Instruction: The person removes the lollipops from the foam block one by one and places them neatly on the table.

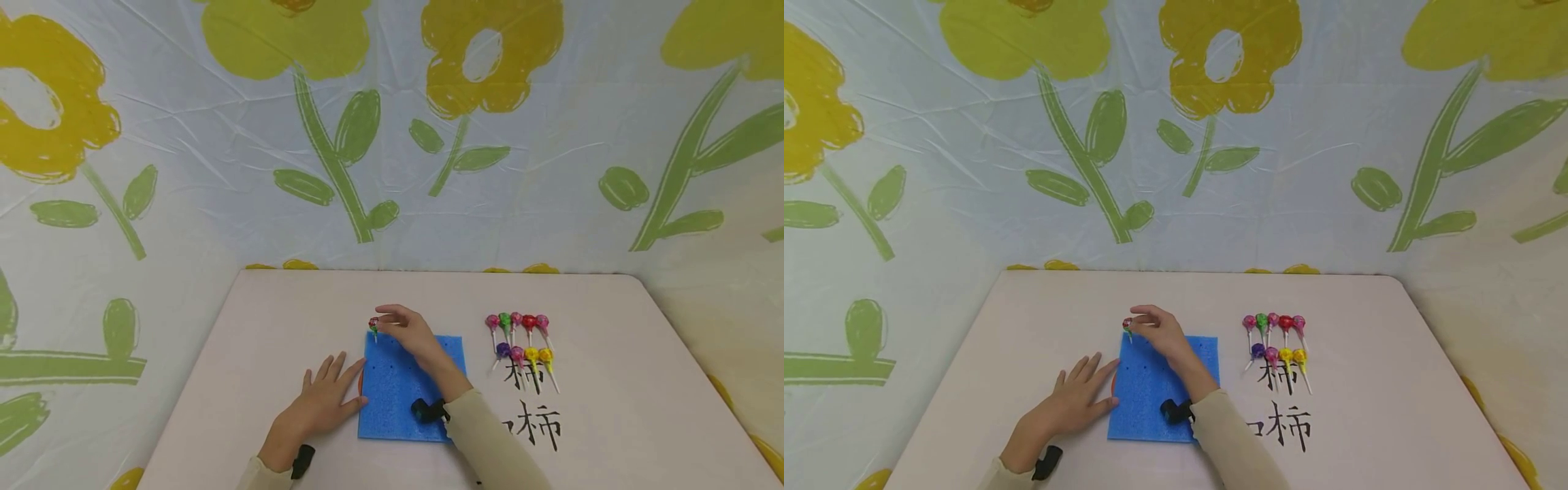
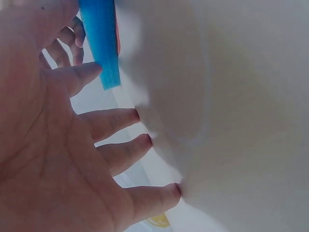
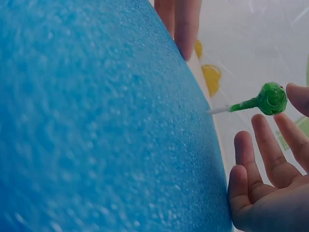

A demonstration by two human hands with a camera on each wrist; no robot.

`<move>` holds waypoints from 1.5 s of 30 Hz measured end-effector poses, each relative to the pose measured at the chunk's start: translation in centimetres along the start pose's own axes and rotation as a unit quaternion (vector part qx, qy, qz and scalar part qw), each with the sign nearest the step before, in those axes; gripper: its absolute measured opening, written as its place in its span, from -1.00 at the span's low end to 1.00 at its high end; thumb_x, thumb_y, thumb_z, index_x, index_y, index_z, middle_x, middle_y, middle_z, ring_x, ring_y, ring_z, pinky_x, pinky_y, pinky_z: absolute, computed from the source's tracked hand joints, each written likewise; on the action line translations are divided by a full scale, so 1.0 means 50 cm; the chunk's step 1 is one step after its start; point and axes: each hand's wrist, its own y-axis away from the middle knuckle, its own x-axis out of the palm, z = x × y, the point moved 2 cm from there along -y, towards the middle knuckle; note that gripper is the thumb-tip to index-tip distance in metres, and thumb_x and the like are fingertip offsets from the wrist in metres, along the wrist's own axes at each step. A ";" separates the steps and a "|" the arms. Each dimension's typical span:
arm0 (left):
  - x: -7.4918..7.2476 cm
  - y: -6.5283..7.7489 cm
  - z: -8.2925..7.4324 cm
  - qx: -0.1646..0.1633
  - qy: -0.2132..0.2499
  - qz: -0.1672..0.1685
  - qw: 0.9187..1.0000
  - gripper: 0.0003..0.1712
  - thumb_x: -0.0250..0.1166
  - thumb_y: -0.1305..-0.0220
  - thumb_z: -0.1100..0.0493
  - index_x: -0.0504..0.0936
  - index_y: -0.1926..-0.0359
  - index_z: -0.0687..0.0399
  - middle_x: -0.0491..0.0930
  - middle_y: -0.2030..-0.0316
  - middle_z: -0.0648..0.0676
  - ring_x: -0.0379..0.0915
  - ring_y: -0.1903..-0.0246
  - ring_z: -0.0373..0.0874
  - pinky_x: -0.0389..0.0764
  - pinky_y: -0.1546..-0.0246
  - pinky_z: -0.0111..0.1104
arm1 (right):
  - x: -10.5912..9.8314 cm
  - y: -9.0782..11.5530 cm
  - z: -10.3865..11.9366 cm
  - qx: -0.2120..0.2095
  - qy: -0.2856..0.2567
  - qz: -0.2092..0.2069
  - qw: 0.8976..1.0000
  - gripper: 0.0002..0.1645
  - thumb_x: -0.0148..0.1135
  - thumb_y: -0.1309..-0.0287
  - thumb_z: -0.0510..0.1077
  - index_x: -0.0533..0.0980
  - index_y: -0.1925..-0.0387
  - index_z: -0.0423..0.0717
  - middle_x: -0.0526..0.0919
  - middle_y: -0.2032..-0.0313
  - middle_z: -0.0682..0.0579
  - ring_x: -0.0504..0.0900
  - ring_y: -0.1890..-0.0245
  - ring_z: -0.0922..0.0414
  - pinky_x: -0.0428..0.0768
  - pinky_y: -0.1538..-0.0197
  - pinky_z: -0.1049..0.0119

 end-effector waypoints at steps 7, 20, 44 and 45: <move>0.001 0.000 0.001 0.003 0.001 -0.001 1.000 -0.20 0.04 -0.22 -0.32 0.04 -0.41 -0.27 -0.05 -0.38 0.22 -0.22 -0.33 0.24 -0.13 -0.06 0.36 | 0.005 -0.007 -0.021 0.018 -0.006 0.005 1.000 -0.57 0.23 -0.16 -0.16 0.47 -0.09 -0.08 0.54 0.05 -0.16 0.51 0.10 0.01 0.39 -0.01 -0.09; 0.001 0.000 0.001 0.005 -0.001 0.000 1.000 -0.20 0.02 -0.23 -0.33 0.04 -0.41 -0.26 -0.06 -0.38 0.22 -0.22 -0.33 0.24 -0.13 -0.06 0.35 | 0.003 -0.016 -0.047 0.005 -0.007 -0.003 1.000 -0.59 0.27 -0.11 -0.09 0.51 -0.03 -0.04 0.61 0.11 -0.03 0.56 0.13 0.06 0.44 0.03 -0.01; 0.004 -0.003 0.003 0.002 -0.003 -0.003 1.000 -0.20 0.04 -0.21 -0.33 0.05 -0.41 -0.26 -0.05 -0.38 0.22 -0.21 -0.33 0.24 -0.13 -0.07 0.35 | -0.038 0.003 -0.017 0.007 -0.037 -0.050 0.998 -0.52 0.29 -0.09 -0.04 0.51 -0.07 -0.08 0.56 0.05 -0.02 0.53 0.05 0.00 0.43 -0.03 0.04; 0.004 -0.003 0.003 0.003 -0.004 -0.004 1.000 -0.20 0.04 -0.21 -0.33 0.05 -0.41 -0.26 -0.04 -0.38 0.22 -0.21 -0.33 0.24 -0.13 -0.06 0.35 | -0.042 0.007 -0.014 0.008 -0.037 -0.053 0.998 -0.53 0.29 -0.10 -0.04 0.51 -0.06 -0.06 0.56 0.05 -0.01 0.53 0.05 -0.01 0.43 -0.04 0.05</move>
